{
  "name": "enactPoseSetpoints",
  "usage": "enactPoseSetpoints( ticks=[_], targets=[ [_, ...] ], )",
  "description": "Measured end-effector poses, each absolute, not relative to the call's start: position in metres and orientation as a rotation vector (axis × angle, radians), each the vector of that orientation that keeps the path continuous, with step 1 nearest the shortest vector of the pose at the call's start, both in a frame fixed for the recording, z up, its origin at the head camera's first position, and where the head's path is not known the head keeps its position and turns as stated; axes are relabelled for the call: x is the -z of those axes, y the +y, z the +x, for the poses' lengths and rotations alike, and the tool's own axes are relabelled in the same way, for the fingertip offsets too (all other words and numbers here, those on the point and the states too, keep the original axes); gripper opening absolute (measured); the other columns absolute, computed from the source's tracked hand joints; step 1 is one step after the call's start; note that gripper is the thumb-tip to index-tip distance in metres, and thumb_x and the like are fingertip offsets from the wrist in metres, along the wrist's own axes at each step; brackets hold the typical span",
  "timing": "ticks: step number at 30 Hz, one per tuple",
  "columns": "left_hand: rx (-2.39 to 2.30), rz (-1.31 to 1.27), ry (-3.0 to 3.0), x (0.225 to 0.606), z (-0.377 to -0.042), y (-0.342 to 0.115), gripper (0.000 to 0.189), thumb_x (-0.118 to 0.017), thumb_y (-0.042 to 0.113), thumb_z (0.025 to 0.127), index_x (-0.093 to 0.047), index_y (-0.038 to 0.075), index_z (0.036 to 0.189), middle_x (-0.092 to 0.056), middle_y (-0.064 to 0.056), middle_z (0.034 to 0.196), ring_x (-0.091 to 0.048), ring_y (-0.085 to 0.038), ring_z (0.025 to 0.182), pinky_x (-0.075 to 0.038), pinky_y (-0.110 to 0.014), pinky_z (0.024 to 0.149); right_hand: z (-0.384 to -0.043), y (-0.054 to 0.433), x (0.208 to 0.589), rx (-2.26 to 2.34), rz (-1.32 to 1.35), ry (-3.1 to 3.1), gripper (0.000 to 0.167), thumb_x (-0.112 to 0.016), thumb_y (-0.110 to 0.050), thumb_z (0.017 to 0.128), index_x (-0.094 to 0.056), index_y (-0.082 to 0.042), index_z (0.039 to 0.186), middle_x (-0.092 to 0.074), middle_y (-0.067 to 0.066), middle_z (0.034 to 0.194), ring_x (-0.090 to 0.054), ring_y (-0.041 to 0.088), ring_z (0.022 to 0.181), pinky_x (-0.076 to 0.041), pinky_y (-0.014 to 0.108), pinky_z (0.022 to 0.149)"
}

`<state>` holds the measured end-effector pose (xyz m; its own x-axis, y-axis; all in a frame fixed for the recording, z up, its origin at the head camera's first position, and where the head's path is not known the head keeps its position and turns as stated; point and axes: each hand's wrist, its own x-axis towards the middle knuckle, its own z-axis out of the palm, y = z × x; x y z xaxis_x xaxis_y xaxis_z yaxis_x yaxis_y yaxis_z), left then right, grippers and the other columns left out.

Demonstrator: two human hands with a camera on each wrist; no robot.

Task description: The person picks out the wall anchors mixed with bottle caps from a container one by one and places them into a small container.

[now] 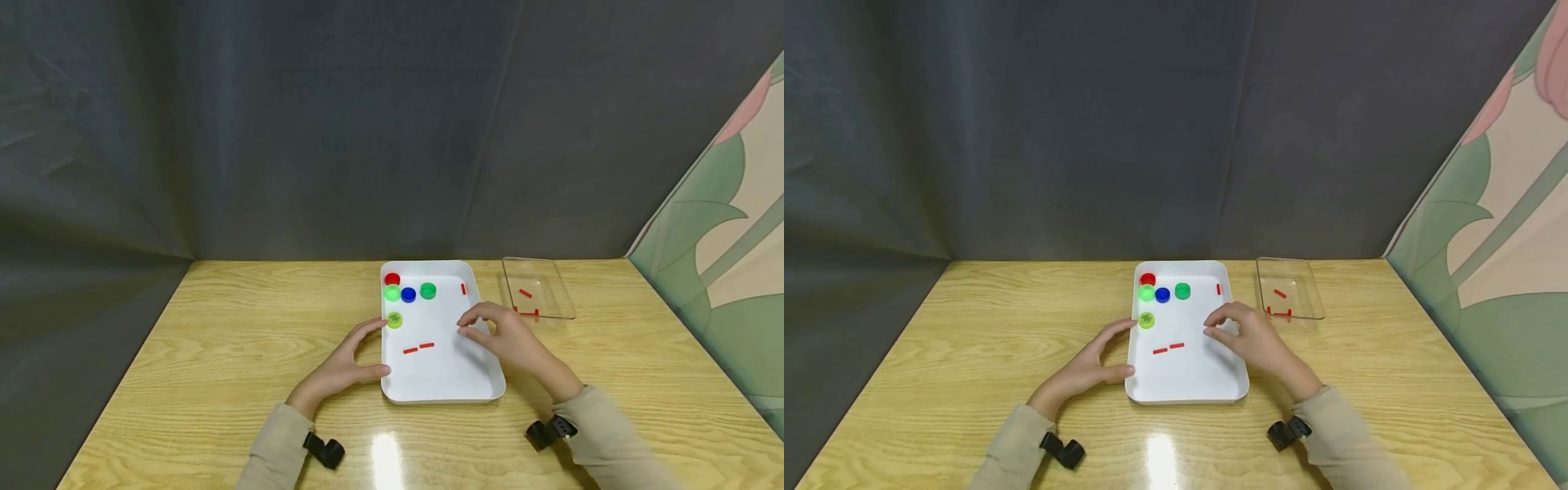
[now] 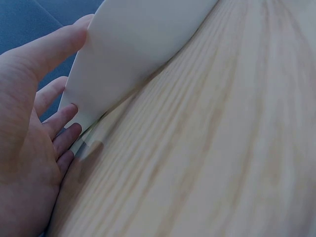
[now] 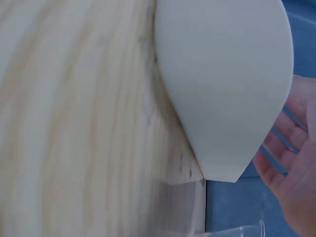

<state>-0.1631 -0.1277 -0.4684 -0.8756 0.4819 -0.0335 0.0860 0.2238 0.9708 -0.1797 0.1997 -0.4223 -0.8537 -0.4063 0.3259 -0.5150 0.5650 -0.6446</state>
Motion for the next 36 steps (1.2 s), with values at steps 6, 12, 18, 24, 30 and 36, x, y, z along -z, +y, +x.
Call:
enactPoseSetpoints(
  ticks=[6,12,18,24,30,36],
  targets=[
    [-1.693,0.529,2.166,0.469,-0.164,-0.129,0.077,-0.08,0.024,0.086,-0.039,0.026,0.152,-0.025,0.003,0.159,-0.014,-0.024,0.148,-0.014,-0.058,0.117,-0.18,0.189,0.422,-1.212,0.772,-2.732,0.011,-0.077,-0.011,0.087,-0.075,-0.009,0.097,-0.068,-0.01,0.09,-0.062,0.011,0.085,-0.051,0.045,0.081],
    [-1.693,0.515,2.166,0.47,-0.164,-0.13,0.076,-0.08,0.024,0.086,-0.04,0.028,0.151,-0.025,0.004,0.159,-0.014,-0.024,0.148,-0.014,-0.059,0.116,-0.178,0.177,0.419,-1.256,0.701,-2.809,0.012,-0.076,-0.015,0.088,-0.075,-0.008,0.098,-0.068,-0.009,0.088,-0.06,0.013,0.083,-0.049,0.037,0.078],
    [-1.696,0.508,2.177,0.47,-0.163,-0.13,0.077,-0.081,0.026,0.085,-0.04,0.03,0.15,-0.025,0.004,0.159,-0.015,-0.023,0.148,-0.014,-0.058,0.117,-0.18,0.168,0.421,-1.298,0.663,-2.858,0.009,-0.075,-0.011,0.089,-0.074,-0.006,0.096,-0.068,-0.006,0.086,-0.06,0.015,0.082,-0.048,0.03,0.073],
    [-1.699,0.513,2.173,0.47,-0.163,-0.128,0.077,-0.08,0.022,0.086,-0.04,0.029,0.151,-0.024,0.003,0.16,-0.014,-0.023,0.148,-0.013,-0.058,0.117,-0.183,0.161,0.424,-1.299,0.719,-2.903,0.007,-0.075,-0.01,0.089,-0.074,-0.006,0.095,-0.066,-0.004,0.083,-0.058,0.015,0.08,-0.049,0.026,0.068],
    [-1.691,0.497,2.18,0.469,-0.163,-0.128,0.076,-0.079,0.023,0.086,-0.04,0.027,0.151,-0.024,0.003,0.16,-0.013,-0.025,0.149,-0.013,-0.06,0.116,-0.185,0.153,0.421,-1.289,0.783,-2.934,0.007,-0.075,-0.009,0.088,-0.074,-0.005,0.094,-0.066,-0.003,0.082,-0.058,0.015,0.078,-0.05,0.027,0.071],
    [-1.689,0.508,2.185,0.47,-0.164,-0.127,0.077,-0.079,0.022,0.086,-0.039,0.027,0.152,-0.024,0.003,0.16,-0.014,-0.025,0.149,-0.013,-0.059,0.117,-0.189,0.147,0.422,-1.244,0.827,-2.94,0.006,-0.076,-0.004,0.086,-0.074,-0.005,0.091,-0.067,-0.003,0.083,-0.057,0.013,0.077,-0.05,0.026,0.072]
  ],
)
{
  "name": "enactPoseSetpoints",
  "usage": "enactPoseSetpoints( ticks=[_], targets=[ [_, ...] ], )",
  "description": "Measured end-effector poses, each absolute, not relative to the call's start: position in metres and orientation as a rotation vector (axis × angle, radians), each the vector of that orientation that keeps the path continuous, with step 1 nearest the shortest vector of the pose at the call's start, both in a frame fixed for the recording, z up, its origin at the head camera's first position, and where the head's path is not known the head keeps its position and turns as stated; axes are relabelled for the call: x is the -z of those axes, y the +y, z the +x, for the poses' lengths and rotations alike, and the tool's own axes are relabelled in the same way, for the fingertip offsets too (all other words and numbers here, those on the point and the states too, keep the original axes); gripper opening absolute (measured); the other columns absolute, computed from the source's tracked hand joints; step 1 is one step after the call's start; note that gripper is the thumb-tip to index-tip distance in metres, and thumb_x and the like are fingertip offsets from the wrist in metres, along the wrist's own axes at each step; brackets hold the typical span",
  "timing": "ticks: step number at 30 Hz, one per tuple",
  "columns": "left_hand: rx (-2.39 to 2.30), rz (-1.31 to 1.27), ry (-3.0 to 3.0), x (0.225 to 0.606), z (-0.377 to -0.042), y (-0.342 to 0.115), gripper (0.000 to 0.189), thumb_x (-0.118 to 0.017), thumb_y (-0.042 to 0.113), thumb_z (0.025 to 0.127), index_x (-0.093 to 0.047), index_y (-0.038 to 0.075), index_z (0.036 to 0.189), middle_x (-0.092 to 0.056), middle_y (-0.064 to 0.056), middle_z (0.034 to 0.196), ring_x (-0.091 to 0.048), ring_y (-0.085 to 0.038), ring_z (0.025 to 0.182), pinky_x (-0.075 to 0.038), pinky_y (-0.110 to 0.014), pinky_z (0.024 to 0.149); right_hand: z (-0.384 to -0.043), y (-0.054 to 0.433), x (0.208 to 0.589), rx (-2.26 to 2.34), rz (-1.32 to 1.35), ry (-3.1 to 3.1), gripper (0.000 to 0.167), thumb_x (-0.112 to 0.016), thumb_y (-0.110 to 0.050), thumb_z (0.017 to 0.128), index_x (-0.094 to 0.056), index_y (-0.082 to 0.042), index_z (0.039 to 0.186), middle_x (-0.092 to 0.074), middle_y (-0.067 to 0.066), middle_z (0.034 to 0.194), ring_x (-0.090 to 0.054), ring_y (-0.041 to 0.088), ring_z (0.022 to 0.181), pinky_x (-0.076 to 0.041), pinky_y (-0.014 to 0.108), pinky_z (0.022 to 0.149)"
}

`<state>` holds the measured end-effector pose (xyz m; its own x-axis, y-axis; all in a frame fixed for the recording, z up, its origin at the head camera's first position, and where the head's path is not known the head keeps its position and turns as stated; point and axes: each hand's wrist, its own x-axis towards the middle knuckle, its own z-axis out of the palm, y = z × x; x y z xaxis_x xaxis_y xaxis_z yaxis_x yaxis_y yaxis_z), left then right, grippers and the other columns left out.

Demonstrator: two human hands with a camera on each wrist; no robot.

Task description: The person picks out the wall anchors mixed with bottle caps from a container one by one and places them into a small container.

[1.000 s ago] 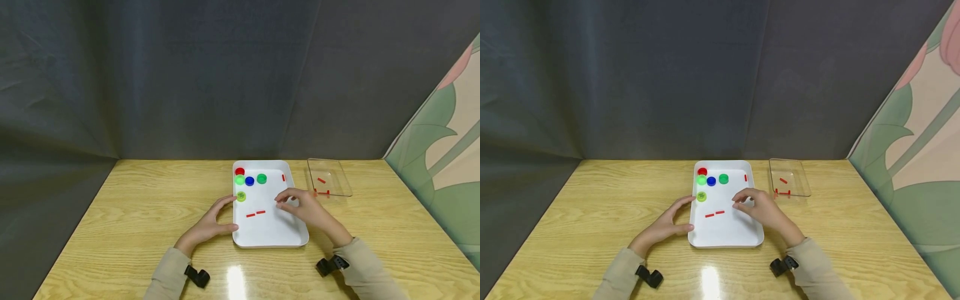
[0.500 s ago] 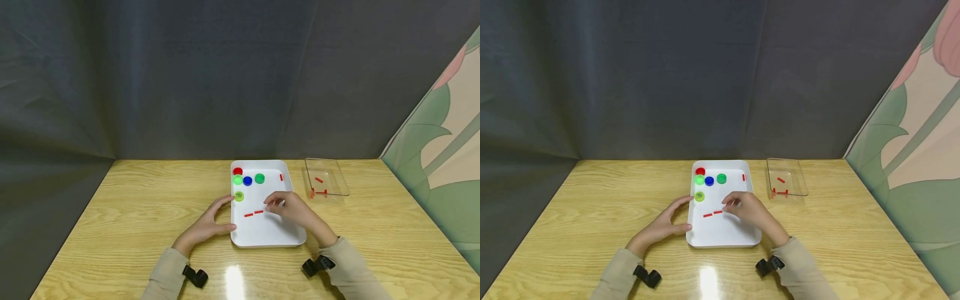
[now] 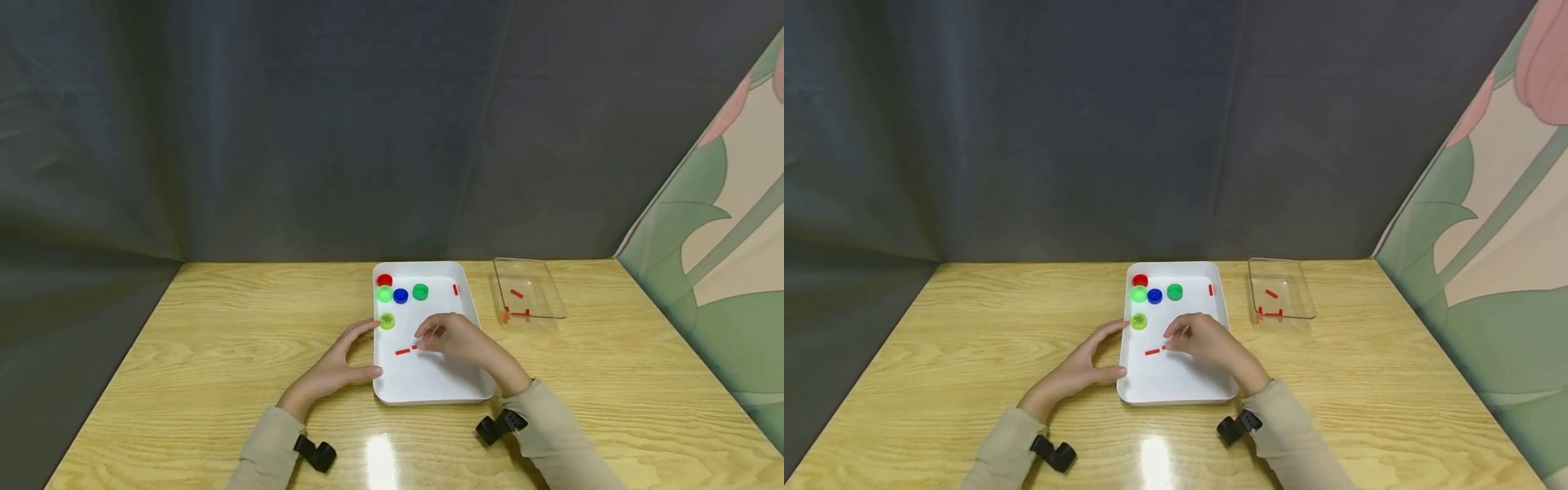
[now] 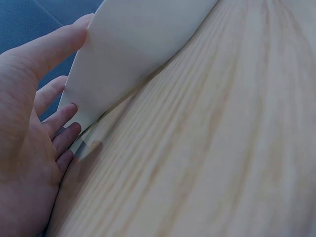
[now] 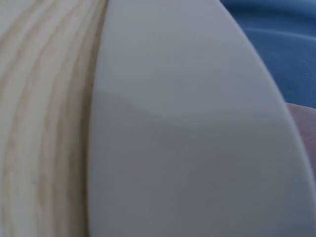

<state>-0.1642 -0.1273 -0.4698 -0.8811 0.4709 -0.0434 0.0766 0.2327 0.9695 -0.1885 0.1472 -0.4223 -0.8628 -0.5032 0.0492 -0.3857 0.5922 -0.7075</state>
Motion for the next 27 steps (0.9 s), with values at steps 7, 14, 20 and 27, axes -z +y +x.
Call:
enactPoseSetpoints(
  ticks=[7,14,20,27],
  targets=[
    [-1.693,0.527,2.177,0.472,-0.166,-0.125,0.077,-0.08,0.022,0.086,-0.039,0.026,0.151,-0.025,0.003,0.16,-0.015,-0.024,0.148,-0.014,-0.059,0.117,-0.192,0.149,0.427,1.073,-0.766,2.661,0.009,-0.075,0.001,0.085,-0.074,-0.005,0.092,-0.069,-0.002,0.085,-0.055,0.011,0.077,-0.048,0.026,0.072],
    [-1.685,0.519,2.187,0.469,-0.167,-0.128,0.079,-0.08,0.025,0.085,-0.039,0.028,0.152,-0.024,0.004,0.16,-0.014,-0.025,0.148,-0.014,-0.06,0.116,-0.195,0.145,0.428,1.051,-0.74,2.615,0.013,-0.078,-0.001,0.082,-0.074,-0.004,0.094,-0.063,-0.001,0.083,-0.05,0.013,0.077,-0.045,0.025,0.07],
    [-1.692,0.509,2.184,0.468,-0.168,-0.129,0.079,-0.08,0.024,0.085,-0.038,0.029,0.152,-0.025,0.005,0.159,-0.015,-0.024,0.148,-0.014,-0.06,0.116,-0.195,0.141,0.429,0.948,-0.766,2.633,0.011,-0.079,-0.004,0.083,-0.073,-0.006,0.092,-0.055,-0.001,0.078,-0.048,0.012,0.076,-0.043,0.023,0.068],
    [-1.689,0.509,2.169,0.473,-0.165,-0.129,0.078,-0.08,0.023,0.086,-0.038,0.029,0.152,-0.023,0.002,0.16,-0.014,-0.026,0.148,-0.013,-0.06,0.116,-0.187,0.138,0.43,0.879,-0.759,2.644,0.009,-0.079,-0.004,0.083,-0.071,-0.008,0.082,-0.053,-0.002,0.076,-0.048,0.011,0.075,-0.044,0.023,0.068]
  ],
)
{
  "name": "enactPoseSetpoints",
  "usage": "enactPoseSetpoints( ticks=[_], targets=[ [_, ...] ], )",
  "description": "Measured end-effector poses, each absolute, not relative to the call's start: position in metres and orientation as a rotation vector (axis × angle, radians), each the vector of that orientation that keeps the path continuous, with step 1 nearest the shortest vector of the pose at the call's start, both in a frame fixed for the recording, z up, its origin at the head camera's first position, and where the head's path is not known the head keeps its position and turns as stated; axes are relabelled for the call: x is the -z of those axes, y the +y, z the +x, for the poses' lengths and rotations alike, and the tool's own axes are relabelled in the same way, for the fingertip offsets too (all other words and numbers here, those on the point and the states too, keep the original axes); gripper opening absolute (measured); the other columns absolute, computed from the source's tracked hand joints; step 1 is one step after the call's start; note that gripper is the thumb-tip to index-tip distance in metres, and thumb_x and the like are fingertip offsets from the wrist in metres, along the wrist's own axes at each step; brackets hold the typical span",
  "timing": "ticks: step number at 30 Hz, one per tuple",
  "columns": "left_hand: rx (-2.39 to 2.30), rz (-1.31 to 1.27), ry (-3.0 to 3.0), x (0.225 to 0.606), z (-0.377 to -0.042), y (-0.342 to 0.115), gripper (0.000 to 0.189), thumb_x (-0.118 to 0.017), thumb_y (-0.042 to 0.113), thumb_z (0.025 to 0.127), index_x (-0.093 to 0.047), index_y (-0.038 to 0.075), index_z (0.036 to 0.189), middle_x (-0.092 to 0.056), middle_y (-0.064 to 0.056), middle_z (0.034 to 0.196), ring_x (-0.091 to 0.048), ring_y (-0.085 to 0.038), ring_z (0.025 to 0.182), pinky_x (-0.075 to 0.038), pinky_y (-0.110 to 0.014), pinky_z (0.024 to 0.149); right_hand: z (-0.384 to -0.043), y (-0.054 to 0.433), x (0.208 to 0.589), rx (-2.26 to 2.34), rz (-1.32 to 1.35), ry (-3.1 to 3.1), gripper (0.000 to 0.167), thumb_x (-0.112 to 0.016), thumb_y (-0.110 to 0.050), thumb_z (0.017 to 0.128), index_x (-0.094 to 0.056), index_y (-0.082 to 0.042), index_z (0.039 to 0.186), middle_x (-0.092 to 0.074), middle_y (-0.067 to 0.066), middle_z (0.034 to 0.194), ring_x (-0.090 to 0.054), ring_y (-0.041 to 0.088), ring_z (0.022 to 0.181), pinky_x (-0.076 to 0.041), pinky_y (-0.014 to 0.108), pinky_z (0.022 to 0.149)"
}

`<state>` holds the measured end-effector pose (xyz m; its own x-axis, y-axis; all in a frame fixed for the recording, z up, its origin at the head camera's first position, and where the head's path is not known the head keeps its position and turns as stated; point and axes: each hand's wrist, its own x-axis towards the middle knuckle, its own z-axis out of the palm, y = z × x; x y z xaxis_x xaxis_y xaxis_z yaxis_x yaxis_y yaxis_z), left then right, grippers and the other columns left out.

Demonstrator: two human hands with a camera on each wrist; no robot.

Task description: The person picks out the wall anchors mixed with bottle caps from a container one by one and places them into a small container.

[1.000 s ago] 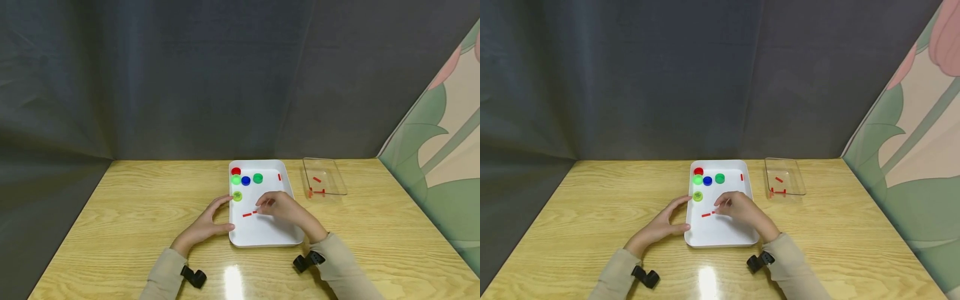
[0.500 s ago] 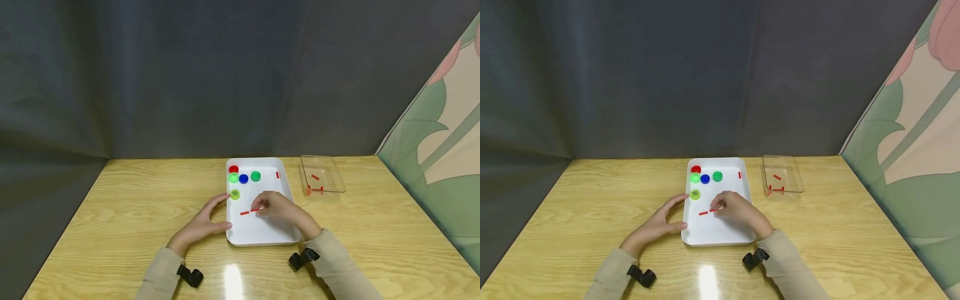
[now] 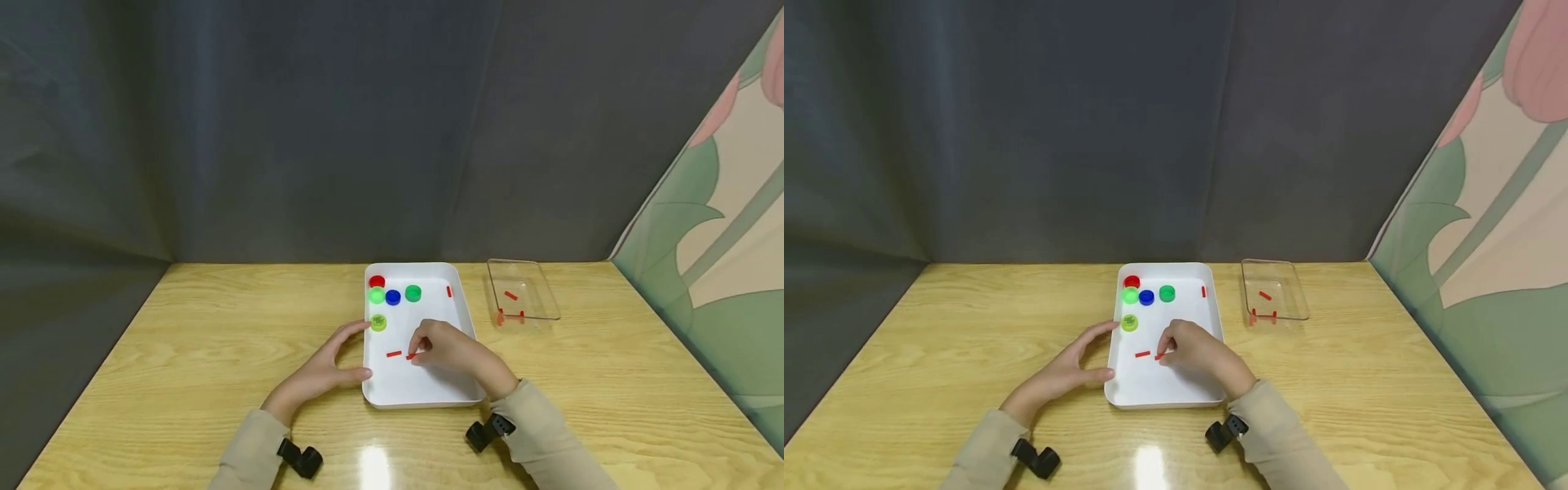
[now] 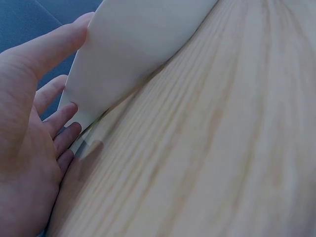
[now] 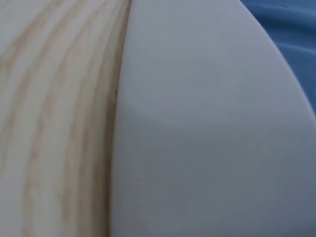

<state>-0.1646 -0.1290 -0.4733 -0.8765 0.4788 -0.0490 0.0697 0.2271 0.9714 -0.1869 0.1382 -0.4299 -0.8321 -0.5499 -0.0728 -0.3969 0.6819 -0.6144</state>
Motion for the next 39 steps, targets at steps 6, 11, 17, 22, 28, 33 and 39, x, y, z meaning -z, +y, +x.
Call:
enactPoseSetpoints(
  ticks=[6,11,17,22,28,33,39],
  targets=[
    [-1.693,0.522,2.171,0.473,-0.164,-0.131,0.078,-0.079,0.023,0.086,-0.038,0.027,0.152,-0.022,-0.001,0.161,-0.013,-0.028,0.149,-0.012,-0.062,0.116,-0.186,0.136,0.429,0.863,-0.779,2.671,0.011,-0.079,-0.004,0.083,-0.072,-0.009,0.077,-0.052,-0.004,0.075,-0.047,0.01,0.073,-0.044,0.022,0.068],
    [-1.701,0.527,2.167,0.471,-0.165,-0.134,0.078,-0.079,0.022,0.086,-0.038,0.027,0.152,-0.022,-0.001,0.161,-0.012,-0.028,0.149,-0.01,-0.062,0.116,-0.188,0.134,0.428,0.852,-0.796,2.681,0.011,-0.078,-0.006,0.084,-0.071,-0.01,0.077,-0.051,-0.004,0.075,-0.047,0.01,0.074,-0.044,0.022,0.069],
    [-1.702,0.539,2.165,0.469,-0.166,-0.134,0.078,-0.079,0.023,0.086,-0.037,0.026,0.152,-0.022,-0.002,0.161,-0.012,-0.029,0.149,-0.01,-0.062,0.116,-0.188,0.136,0.426,0.859,-0.781,2.668,0.01,-0.077,-0.007,0.086,-0.07,-0.011,0.079,-0.052,-0.003,0.077,-0.047,0.011,0.076,-0.043,0.024,0.07],
    [-1.703,0.522,2.153,0.469,-0.164,-0.133,0.079,-0.079,0.021,0.086,-0.037,0.024,0.153,-0.022,-0.003,0.161,-0.013,-0.03,0.149,-0.01,-0.063,0.115,-0.187,0.139,0.426,0.865,-0.827,2.643,0.009,-0.077,-0.008,0.086,-0.07,-0.01,0.081,-0.053,-0.005,0.077,-0.048,0.01,0.075,-0.044,0.022,0.07],
    [-1.699,0.519,2.148,0.472,-0.163,-0.131,0.078,-0.078,0.022,0.087,-0.037,0.024,0.153,-0.023,-0.003,0.161,-0.013,-0.03,0.148,-0.011,-0.063,0.116,-0.186,0.142,0.428,0.887,-0.829,2.64,0.006,-0.076,-0.009,0.088,-0.071,-0.01,0.084,-0.061,-0.008,0.08,-0.051,0.009,0.078,-0.047,0.024,0.075],
    [-1.7,0.517,2.151,0.472,-0.164,-0.13,0.077,-0.078,0.022,0.087,-0.037,0.026,0.152,-0.023,-0.003,0.161,-0.014,-0.03,0.148,-0.011,-0.063,0.116,-0.188,0.144,0.426,0.882,-0.845,2.657,0.007,-0.074,-0.008,0.089,-0.072,-0.013,0.084,-0.066,-0.011,0.08,-0.054,0.008,0.078,-0.049,0.025,0.076],
    [-1.692,0.512,2.163,0.473,-0.164,-0.13,0.077,-0.079,0.022,0.086,-0.037,0.027,0.152,-0.024,-0.003,0.16,-0.014,-0.03,0.148,-0.011,-0.063,0.116,-0.187,0.145,0.422,0.894,-0.871,2.665,0.009,-0.072,-0.006,0.09,-0.072,-0.013,0.084,-0.067,-0.011,0.079,-0.054,0.007,0.075,-0.048,0.023,0.073]
  ],
)
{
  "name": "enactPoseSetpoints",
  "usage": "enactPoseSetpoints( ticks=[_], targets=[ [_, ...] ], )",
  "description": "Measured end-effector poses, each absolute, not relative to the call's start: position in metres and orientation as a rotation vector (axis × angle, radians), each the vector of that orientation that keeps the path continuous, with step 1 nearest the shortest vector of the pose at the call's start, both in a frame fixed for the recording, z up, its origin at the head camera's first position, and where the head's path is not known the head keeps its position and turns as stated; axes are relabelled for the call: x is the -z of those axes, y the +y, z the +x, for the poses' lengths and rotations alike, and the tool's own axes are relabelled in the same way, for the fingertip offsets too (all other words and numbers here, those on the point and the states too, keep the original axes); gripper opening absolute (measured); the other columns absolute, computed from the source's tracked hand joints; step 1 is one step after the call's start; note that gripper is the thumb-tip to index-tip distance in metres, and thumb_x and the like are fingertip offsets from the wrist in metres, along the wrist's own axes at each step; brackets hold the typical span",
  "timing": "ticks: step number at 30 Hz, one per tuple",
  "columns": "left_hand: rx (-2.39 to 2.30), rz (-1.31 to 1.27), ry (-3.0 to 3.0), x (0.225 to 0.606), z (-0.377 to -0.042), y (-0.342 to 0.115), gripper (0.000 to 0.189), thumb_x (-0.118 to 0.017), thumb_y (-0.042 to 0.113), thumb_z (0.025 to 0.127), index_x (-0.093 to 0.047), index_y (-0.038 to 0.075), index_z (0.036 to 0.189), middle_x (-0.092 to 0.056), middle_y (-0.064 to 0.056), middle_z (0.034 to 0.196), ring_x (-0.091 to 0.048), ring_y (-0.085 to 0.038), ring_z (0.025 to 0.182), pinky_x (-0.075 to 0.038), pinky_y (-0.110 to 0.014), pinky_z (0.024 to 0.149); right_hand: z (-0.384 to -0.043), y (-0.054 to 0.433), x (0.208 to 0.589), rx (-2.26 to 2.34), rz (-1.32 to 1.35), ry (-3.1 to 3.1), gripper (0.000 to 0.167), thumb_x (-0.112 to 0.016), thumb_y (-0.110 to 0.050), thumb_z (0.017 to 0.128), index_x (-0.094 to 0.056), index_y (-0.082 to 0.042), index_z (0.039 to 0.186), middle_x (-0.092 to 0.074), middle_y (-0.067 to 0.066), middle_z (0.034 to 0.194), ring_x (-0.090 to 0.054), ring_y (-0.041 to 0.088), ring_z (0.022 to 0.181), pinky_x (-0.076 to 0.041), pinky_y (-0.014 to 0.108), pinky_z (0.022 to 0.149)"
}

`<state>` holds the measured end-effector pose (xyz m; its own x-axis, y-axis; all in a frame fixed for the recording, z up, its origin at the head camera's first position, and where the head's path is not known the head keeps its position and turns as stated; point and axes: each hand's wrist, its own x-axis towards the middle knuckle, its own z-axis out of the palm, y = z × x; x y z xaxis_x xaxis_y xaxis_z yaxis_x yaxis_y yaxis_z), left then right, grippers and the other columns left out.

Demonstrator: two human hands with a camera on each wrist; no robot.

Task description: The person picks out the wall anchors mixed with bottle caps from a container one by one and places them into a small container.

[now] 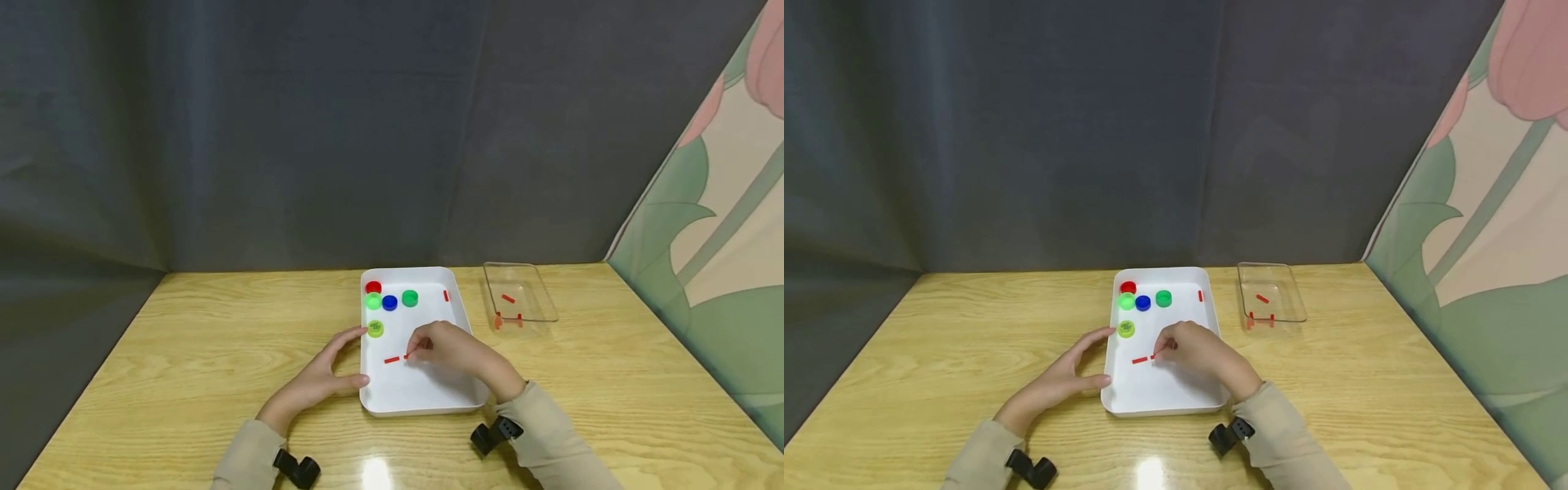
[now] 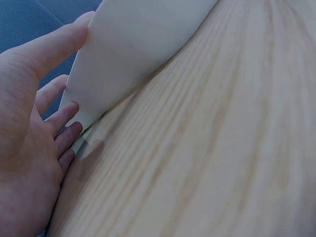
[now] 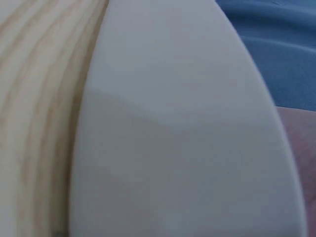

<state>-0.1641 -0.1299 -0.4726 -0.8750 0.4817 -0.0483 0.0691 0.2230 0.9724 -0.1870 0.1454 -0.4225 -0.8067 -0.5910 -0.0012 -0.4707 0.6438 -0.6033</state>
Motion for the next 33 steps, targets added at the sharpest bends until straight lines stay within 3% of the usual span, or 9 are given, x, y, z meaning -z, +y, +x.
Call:
enactPoseSetpoints(
  ticks=[18,26,33],
  targets=[
    [-1.697,0.503,2.164,0.473,-0.161,-0.13,0.078,-0.079,0.021,0.086,-0.038,0.025,0.152,-0.024,-0.002,0.161,-0.012,-0.029,0.149,-0.008,-0.063,0.116,-0.19,0.171,0.401,0.959,-0.85,2.744,0.006,-0.071,-0.006,0.091,-0.072,-0.011,0.088,-0.065,-0.009,0.081,-0.054,0.008,0.076,-0.048,0.025,0.07],
    [-1.704,0.51,2.156,0.473,-0.163,-0.13,0.078,-0.079,0.022,0.086,-0.038,0.027,0.152,-0.024,-0.002,0.161,-0.012,-0.029,0.149,-0.009,-0.062,0.116,-0.195,0.185,0.397,0.993,-0.787,2.756,0.004,-0.069,-0.008,0.093,-0.073,-0.007,0.093,-0.07,0.001,0.088,-0.055,0.012,0.078,-0.049,0.028,0.071],
    [-1.701,0.53,2.169,0.473,-0.164,-0.131,0.077,-0.079,0.021,0.086,-0.038,0.026,0.152,-0.025,-0.002,0.16,-0.014,-0.028,0.149,-0.009,-0.061,0.117,-0.197,0.192,0.393,1.027,-0.7,2.806,0.005,-0.07,-0.009,0.093,-0.073,-0.006,0.094,-0.069,0.003,0.087,-0.057,0.014,0.079,-0.05,0.032,0.074]
  ],
)
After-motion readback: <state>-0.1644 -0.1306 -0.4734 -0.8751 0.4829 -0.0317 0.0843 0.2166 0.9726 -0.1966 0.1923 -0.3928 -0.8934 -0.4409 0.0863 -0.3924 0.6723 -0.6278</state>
